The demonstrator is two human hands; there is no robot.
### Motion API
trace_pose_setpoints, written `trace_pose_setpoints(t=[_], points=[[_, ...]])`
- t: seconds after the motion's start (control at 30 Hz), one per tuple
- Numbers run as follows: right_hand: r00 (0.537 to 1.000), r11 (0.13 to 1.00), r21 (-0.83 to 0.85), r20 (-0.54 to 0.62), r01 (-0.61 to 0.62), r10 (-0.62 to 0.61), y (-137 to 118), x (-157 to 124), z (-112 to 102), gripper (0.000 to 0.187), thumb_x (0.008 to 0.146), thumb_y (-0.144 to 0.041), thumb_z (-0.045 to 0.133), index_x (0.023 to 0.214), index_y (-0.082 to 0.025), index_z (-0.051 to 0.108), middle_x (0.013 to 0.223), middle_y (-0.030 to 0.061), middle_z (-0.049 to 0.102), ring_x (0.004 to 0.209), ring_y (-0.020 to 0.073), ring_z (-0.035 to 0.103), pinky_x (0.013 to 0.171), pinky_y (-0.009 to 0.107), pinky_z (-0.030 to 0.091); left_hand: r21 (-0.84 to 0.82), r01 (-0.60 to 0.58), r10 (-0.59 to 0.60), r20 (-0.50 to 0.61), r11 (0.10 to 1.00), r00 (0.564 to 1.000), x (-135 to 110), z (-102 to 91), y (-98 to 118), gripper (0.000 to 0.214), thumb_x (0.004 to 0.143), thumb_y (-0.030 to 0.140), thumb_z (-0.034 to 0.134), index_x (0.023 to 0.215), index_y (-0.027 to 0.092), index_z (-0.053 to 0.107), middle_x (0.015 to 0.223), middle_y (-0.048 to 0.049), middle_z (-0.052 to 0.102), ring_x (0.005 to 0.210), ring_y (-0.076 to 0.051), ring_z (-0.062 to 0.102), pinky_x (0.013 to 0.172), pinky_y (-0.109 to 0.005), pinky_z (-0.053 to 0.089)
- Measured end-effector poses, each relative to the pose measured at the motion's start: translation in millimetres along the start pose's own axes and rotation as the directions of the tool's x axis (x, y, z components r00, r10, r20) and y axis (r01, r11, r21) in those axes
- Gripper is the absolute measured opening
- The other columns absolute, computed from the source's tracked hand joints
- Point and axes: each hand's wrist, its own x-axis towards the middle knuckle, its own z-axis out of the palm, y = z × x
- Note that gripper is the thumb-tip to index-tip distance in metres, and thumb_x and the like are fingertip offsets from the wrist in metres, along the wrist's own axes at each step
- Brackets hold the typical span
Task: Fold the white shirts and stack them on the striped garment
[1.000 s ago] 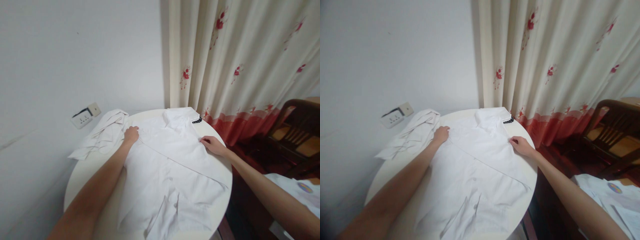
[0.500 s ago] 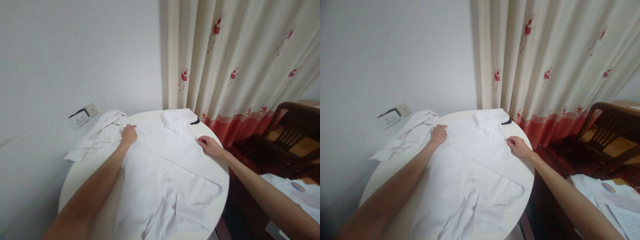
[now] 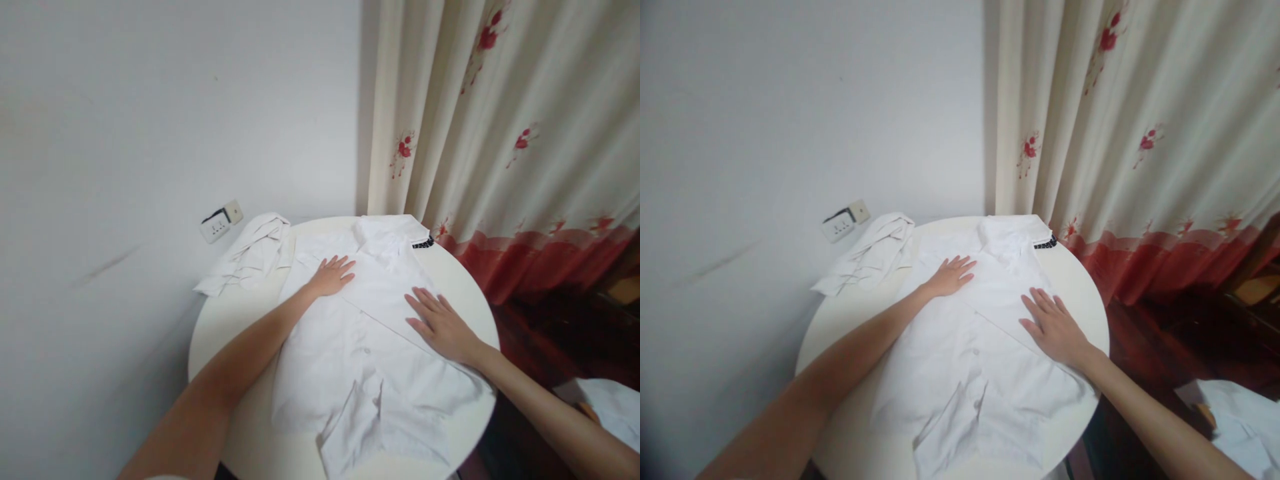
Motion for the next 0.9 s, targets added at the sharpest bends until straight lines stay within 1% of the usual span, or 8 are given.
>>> trace_pose_setpoints(t=[0.17, 0.37, 0.47, 0.57, 0.63, 0.7, 0.8, 0.9], points=[[0.997, 0.996, -0.036, -0.008, -0.081, 0.081, 10.0, -8.4, -4.7, 0.066, 0.102, -0.06, 0.028, 0.155, -0.022, 0.039, 0.163, 0.0124, 0.028, 0.151, 0.0302, 0.025, 0.118, 0.059, 0.026, 0.041, 0.168, -0.167, -0.013, 0.985, 0.986, 0.3, -0.9, -18.2, 0.061, 0.1, 0.064, 0.022, 0.157, 0.042, 0.026, 0.167, 0.0043, 0.019, 0.154, -0.036, 0.012, 0.119, -0.062, 0.014], [0.984, 0.984, 0.012, -0.016, -0.178, 0.178, 33.9, -27.4, -1.1, 0.068, 0.101, -0.06, 0.026, 0.157, -0.022, 0.036, 0.163, 0.0099, 0.029, 0.151, 0.03, 0.025, 0.119, 0.06, 0.024, 0.057, 0.349, -0.344, -0.076, 0.935, 0.936, 0.3, -5.0, -44.4, 0.067, 0.099, 0.065, 0.019, 0.158, 0.035, 0.03, 0.167, -0.0019, 0.023, 0.152, -0.042, 0.015, 0.117, -0.066, 0.017], [0.961, 0.956, 0.115, -0.036, -0.269, 0.274, 52.3, -17.5, -8.6, 0.069, 0.102, -0.06, 0.023, 0.157, -0.02, 0.036, 0.162, 0.0124, 0.031, 0.151, 0.0303, 0.025, 0.118, 0.059, 0.027, 0.048, 0.377, -0.371, -0.096, 0.925, 0.924, 0.8, -4.9, -49.0, 0.069, 0.097, 0.067, 0.018, 0.157, 0.036, 0.03, 0.166, -0.0006, 0.024, 0.152, -0.042, 0.016, 0.117, -0.068, 0.015], [0.911, 0.925, 0.21, -0.203, -0.317, 0.358, 56.6, 12.1, -25.2, 0.069, 0.102, -0.058, 0.021, 0.155, -0.017, 0.038, 0.162, 0.0152, 0.031, 0.151, 0.0304, 0.025, 0.118, 0.057, 0.028, 0.049, 0.379, -0.373, -0.093, 0.924, 0.923, 2.2, -4.0, -48.1, 0.069, 0.096, 0.069, 0.022, 0.156, 0.038, 0.032, 0.166, 0.0, 0.024, 0.152, -0.04, 0.014, 0.118, -0.068, 0.011], [0.912, 0.942, 0.232, -0.277, -0.244, 0.304, 44.5, 34.8, -33.0, 0.067, 0.103, -0.056, 0.024, 0.155, -0.016, 0.038, 0.162, 0.0155, 0.031, 0.151, 0.0298, 0.025, 0.119, 0.055, 0.027, 0.052, 0.378, -0.374, -0.083, 0.924, 0.924, 2.5, -4.5, -47.1, 0.068, 0.096, 0.068, 0.024, 0.156, 0.037, 0.032, 0.167, 0.0, 0.022, 0.153, -0.039, 0.014, 0.118, -0.067, 0.011], [0.949, 0.968, 0.211, -0.253, -0.135, 0.187, 23.3, 52.4, -32.7, 0.064, 0.103, -0.053, 0.027, 0.155, -0.017, 0.039, 0.163, 0.0152, 0.03, 0.152, 0.0293, 0.023, 0.12, 0.055, 0.025, 0.056, 0.374, -0.37, -0.073, 0.926, 0.926, 1.6, -5.9, -46.7, 0.068, 0.096, 0.068, 0.024, 0.157, 0.037, 0.031, 0.167, -0.0002, 0.021, 0.153, -0.038, 0.014, 0.118, -0.066, 0.013], [0.995, 0.992, 0.13, -0.1, -0.002, 0.015, -7.9, 62.9, -19.0, 0.063, 0.102, -0.052, 0.033, 0.155, -0.018, 0.038, 0.165, 0.0145, 0.024, 0.153, 0.0294, 0.019, 0.12, 0.057, 0.021, 0.061, 0.363, -0.359, -0.068, 0.93, 0.931, -1.4, -9.2, -47.0, 0.068, 0.097, 0.067, 0.022, 0.157, 0.036, 0.031, 0.167, -0.0013, 0.022, 0.153, -0.038, 0.015, 0.117, -0.066, 0.015], [0.999, 0.997, 0.07, 0.034, 0.026, -0.028, -21.4, 60.4, -3.5, 0.065, 0.102, -0.055, 0.034, 0.156, -0.018, 0.035, 0.165, 0.0145, 0.021, 0.153, 0.029, 0.018, 0.12, 0.055, 0.02, 0.061, 0.354, -0.349, -0.078, 0.933, 0.934, -4.8, -12.6, -44.8, 0.066, 0.098, 0.064, 0.023, 0.156, 0.035, 0.033, 0.166, -0.0034, 0.025, 0.152, -0.039, 0.017, 0.116, -0.067, 0.016]])
